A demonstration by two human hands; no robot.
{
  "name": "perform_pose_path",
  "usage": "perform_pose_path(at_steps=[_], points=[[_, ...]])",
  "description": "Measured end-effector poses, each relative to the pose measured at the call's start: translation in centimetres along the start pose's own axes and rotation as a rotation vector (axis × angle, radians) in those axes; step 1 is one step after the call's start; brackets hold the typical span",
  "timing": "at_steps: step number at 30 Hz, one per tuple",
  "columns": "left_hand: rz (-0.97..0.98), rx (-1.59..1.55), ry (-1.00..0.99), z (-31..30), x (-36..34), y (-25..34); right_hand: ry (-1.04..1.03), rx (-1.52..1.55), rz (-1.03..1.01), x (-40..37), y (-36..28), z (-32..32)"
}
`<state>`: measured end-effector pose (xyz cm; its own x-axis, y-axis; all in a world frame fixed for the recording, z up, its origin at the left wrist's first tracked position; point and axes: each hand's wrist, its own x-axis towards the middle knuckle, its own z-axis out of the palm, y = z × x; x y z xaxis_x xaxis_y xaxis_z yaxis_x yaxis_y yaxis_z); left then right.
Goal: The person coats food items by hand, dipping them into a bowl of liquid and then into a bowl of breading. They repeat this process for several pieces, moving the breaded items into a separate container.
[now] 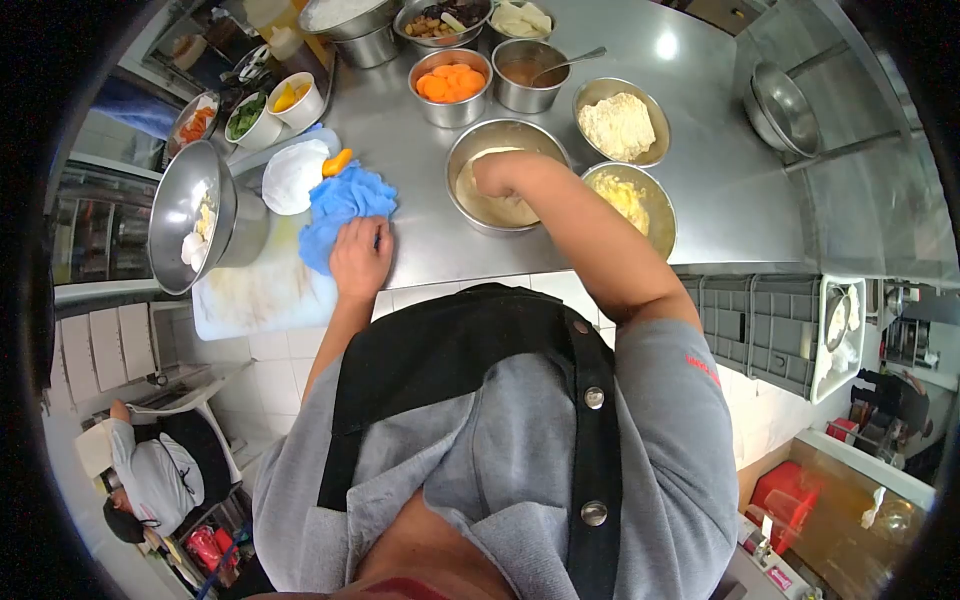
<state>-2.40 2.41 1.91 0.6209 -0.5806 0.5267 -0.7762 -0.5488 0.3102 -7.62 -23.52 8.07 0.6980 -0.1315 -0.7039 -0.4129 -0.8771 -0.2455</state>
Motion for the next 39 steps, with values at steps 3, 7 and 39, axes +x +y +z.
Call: perform_pose_path(at_steps=[3, 7, 39], points=[[-0.007, -0.004, -0.003, 0.2, -0.1, 0.0, 0.119, -0.16, 0.028, -1.8, -1.0, -0.1], [-0.011, -0.005, -0.026, 0.1, -0.3, 0.0, 0.423, -0.209, 0.114, -0.5, 0.1, 3.0], [-0.001, 0.011, -0.005, 0.1, -0.3, 0.1, 0.218, -0.011, -0.111, -1.9, 1.1, 1.1]])
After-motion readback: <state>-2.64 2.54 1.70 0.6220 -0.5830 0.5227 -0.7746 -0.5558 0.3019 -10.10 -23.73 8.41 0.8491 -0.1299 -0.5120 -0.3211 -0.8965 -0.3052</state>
